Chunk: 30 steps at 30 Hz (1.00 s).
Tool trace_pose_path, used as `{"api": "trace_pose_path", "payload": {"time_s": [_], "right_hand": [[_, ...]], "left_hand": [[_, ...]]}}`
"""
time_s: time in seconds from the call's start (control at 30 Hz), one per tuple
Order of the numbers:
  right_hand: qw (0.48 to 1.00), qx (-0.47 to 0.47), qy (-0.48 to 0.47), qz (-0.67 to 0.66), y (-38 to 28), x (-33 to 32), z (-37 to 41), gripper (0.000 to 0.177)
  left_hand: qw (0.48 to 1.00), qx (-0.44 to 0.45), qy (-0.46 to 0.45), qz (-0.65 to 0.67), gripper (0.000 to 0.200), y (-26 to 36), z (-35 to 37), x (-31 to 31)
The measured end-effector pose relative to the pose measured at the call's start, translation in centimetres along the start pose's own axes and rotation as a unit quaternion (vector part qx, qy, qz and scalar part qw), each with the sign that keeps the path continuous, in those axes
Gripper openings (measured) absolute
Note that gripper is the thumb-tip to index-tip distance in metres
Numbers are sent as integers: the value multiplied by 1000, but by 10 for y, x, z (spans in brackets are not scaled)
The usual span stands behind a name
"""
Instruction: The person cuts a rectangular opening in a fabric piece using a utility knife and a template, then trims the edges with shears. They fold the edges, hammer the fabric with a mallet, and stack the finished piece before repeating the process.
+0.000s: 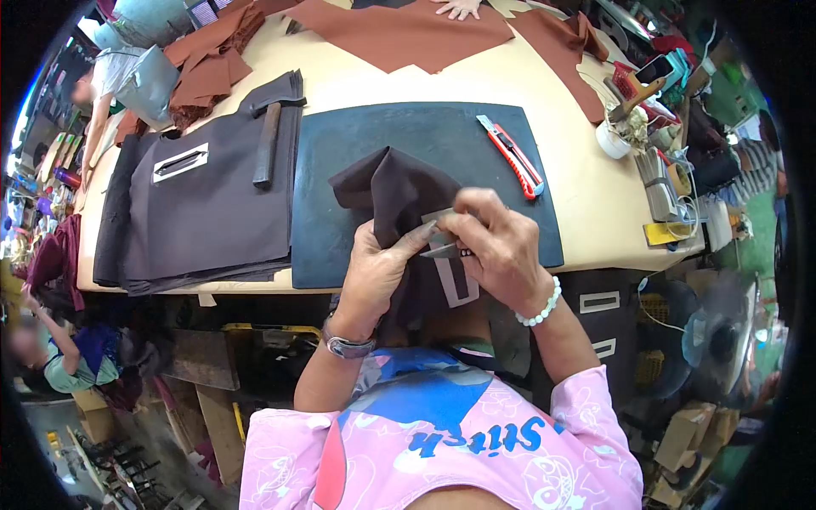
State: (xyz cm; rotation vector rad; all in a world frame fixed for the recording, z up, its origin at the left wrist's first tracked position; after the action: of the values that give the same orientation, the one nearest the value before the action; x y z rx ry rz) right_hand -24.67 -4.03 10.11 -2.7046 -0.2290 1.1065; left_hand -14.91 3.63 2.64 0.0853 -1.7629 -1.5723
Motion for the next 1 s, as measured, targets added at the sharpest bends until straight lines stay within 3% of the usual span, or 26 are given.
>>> {"api": "trace_pose_path", "payload": {"time_s": [0.17, 0.27, 0.4, 0.43, 0.53, 0.57, 0.63, 0.67, 0.7, 0.8, 0.9, 0.93, 0.97, 1.0], "right_hand": [[990, 66, -54, -116, 13, 10, -19, 14], [907, 245, -125, -320, 36, 39, -19, 12], [825, 350, -124, -426, 47, 67, -12, 16], [854, 344, -113, -374, 55, 69, -9, 23], [816, 398, -12, -419, 62, 47, 1, 29], [798, 436, -48, -413, 62, 43, 14, 41], [843, 374, -130, -365, 56, 48, 42, 54], [816, 377, -226, -376, 47, 50, 58, 63], [813, 374, -287, -343, 45, 51, 75, 58], [813, 408, -265, -320, 53, 36, 97, 26], [834, 429, -210, -276, 63, 22, 90, 15], [864, 400, -191, -240, 60, 16, 80, 14], [890, 371, -171, -204, 53, 12, 66, 13], [912, 342, -150, -169, 47, 12, 54, 12]], "left_hand": [[996, -71, 24, 40, 22, 2, 0, -9], [992, -111, 19, 56, 24, -4, -1, -15], [989, -121, 27, 76, 23, -7, 2, -19], [991, -111, 15, 77, 23, -4, 1, -17], [996, -76, 4, 53, 22, 5, -2, -18], [997, -63, 5, 40, 22, 8, -4, -19], [999, -19, 36, 30, 22, 16, -9, -24], [998, 4, 52, 26, 22, 20, -11, -26], [995, 36, 96, 5, 22, 24, -12, -37], [986, 74, 146, -25, 20, 41, -7, -64], [965, 116, 192, -134, 19, 53, 2, -102], [925, 118, 220, -285, 38, 61, 7, -117], [811, 198, 285, -471, 53, 80, 21, -121], [650, 264, 332, -631, 68, 94, 34, -111]]}}
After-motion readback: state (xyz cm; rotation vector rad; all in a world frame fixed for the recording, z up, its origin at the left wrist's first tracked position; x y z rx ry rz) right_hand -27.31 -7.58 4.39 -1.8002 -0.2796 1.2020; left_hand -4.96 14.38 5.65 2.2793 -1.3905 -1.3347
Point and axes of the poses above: each hand's wrist, its own z-axis away from the middle knuckle, its own x-axis out of the palm, y = z × x, the point moved 7 cm from there along -z, towards the middle knuckle
